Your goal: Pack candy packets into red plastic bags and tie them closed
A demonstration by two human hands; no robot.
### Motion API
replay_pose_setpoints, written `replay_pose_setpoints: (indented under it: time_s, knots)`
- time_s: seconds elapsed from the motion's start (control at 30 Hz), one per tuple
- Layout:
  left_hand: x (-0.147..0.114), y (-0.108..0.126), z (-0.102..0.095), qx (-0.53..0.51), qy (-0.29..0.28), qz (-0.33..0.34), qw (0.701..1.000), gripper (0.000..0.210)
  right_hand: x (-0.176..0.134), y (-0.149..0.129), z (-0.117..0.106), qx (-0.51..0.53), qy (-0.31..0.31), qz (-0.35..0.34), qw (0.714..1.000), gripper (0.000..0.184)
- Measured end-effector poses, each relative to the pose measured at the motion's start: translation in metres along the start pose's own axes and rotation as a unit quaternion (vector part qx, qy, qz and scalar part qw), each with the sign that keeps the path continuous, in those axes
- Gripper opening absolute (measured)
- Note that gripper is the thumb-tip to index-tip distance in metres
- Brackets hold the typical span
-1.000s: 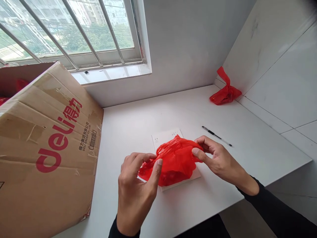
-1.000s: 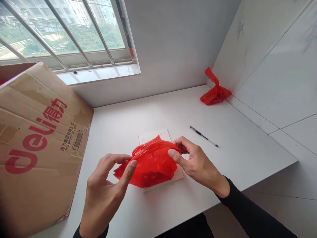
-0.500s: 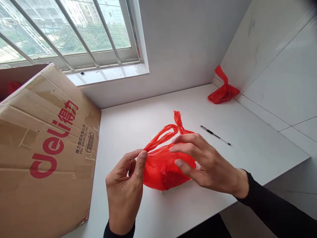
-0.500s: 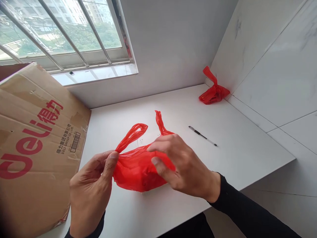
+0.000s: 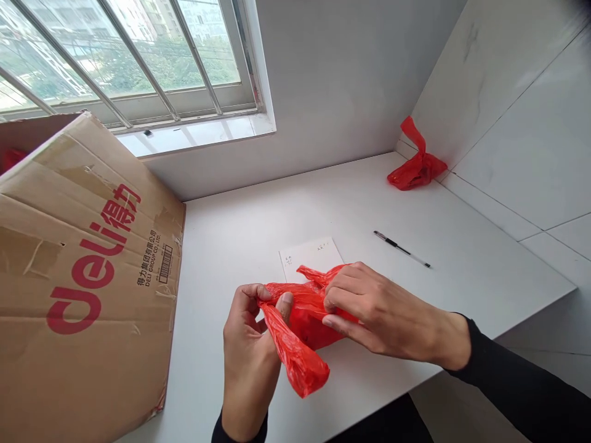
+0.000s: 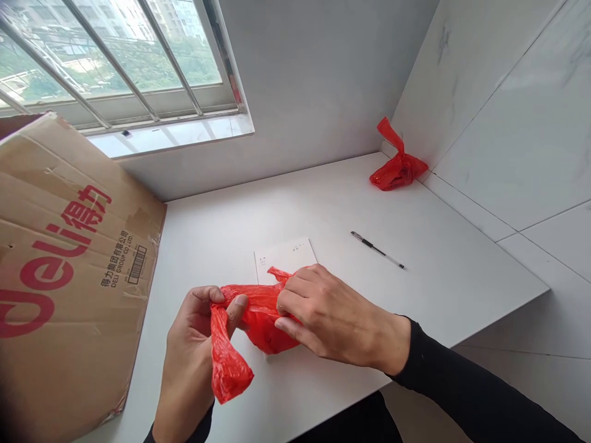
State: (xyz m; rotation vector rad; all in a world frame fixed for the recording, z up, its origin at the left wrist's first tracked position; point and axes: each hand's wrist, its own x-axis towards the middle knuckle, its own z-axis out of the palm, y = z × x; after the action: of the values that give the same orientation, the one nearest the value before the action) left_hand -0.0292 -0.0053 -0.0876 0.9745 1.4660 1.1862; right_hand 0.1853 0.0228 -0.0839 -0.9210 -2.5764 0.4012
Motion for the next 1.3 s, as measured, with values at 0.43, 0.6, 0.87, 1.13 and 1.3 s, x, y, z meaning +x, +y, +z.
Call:
replay_pose_setpoints:
  time_s: [0.43,0.6,0.87,1.13,1.3]
  knots:
    - [-0.013,0.009,-0.007,-0.155,-0.097,-0.142,0.973,0.032,-0.005,-0.02,-0.011,0.043,-0.119,0.138,0.982,0.032]
    - [-0.011,0.006,-0.002,-0.126,-0.086,-0.205,0.967,0.05,-0.005,-0.021,-0.009,-0.031,-0.057,0.202,0.977,0.049]
    - [-0.024,0.001,-0.002,-0.054,0.017,-0.12,0.991,0.033,0.013,-0.025,-0.003,-0.06,-0.023,-0.09,0.994,0.031]
    - [-0.03,-0.001,0.022,-0.244,0.067,-0.177,0.951,0.034,0.018,-0.014,0.016,-0.101,-0.174,0.034,0.979,0.026]
    - [-0.032,0.002,0.022,-0.232,0.086,-0.167,0.955,0.038,0.021,-0.008,0.02,-0.092,-0.173,0.068,0.978,0.015]
